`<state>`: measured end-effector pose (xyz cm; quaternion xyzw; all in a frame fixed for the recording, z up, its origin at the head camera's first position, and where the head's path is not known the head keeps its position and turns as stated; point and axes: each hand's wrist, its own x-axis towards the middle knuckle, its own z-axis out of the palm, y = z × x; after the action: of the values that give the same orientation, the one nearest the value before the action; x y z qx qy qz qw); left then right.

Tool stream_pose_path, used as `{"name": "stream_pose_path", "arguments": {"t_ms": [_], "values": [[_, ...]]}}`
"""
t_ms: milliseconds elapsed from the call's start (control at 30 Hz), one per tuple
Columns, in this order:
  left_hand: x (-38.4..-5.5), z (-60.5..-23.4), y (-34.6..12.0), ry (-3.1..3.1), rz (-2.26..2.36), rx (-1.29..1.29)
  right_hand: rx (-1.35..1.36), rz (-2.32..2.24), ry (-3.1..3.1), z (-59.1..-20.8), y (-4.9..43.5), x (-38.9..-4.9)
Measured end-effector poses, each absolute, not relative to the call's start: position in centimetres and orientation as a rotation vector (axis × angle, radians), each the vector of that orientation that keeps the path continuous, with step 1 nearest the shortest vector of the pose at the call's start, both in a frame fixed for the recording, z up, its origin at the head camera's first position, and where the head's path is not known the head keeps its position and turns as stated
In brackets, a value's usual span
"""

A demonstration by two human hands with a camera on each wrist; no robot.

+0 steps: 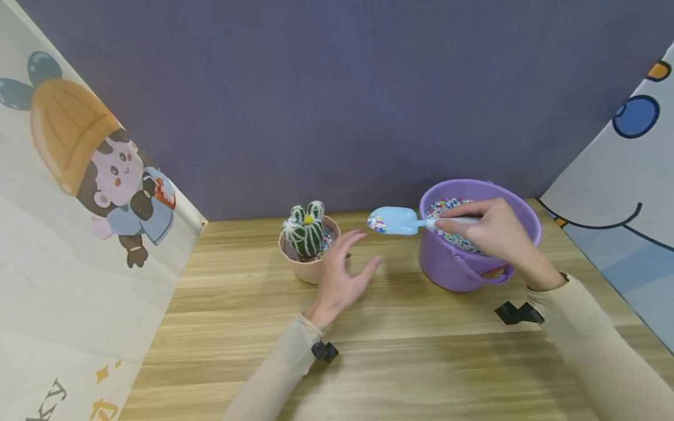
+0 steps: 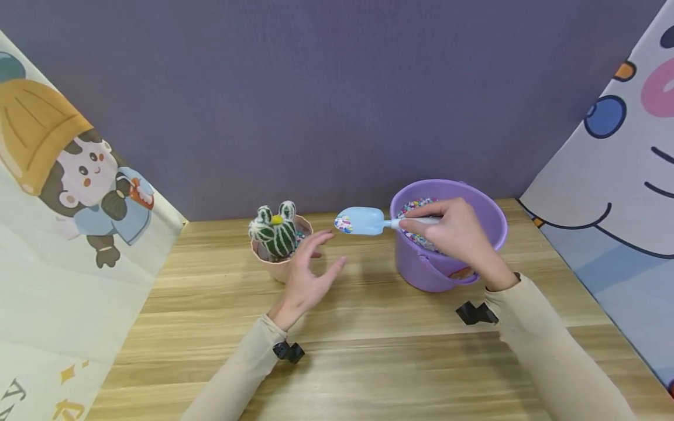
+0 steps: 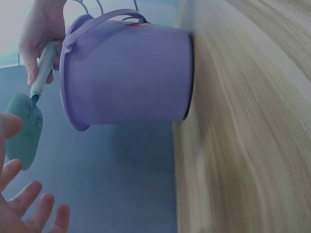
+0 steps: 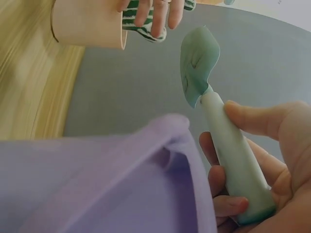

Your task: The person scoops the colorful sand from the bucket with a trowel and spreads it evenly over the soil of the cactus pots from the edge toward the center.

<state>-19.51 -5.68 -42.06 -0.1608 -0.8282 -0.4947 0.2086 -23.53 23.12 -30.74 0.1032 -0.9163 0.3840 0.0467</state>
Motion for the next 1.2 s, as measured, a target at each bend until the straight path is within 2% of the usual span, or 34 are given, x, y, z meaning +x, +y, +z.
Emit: {"name": "stream_pose_path", "arguments": {"t_ms": [600,1033,1200], "values": [[-18.8,-42.5,-10.1,-2.074,-1.321,-0.555,0.464,1.239,-2.775,-31.5,20.2,-23.8],[-18.0,-43.6,-13.9,-2.097,-1.257,-0.521,0.506,1.147,-2.758,-32.3,17.8,-23.9],[-17.5,-44.9,-15.6,-2.058,-1.212,-0.404,0.504,1.135,-2.8,-32.1,17.1,-23.8]]}}
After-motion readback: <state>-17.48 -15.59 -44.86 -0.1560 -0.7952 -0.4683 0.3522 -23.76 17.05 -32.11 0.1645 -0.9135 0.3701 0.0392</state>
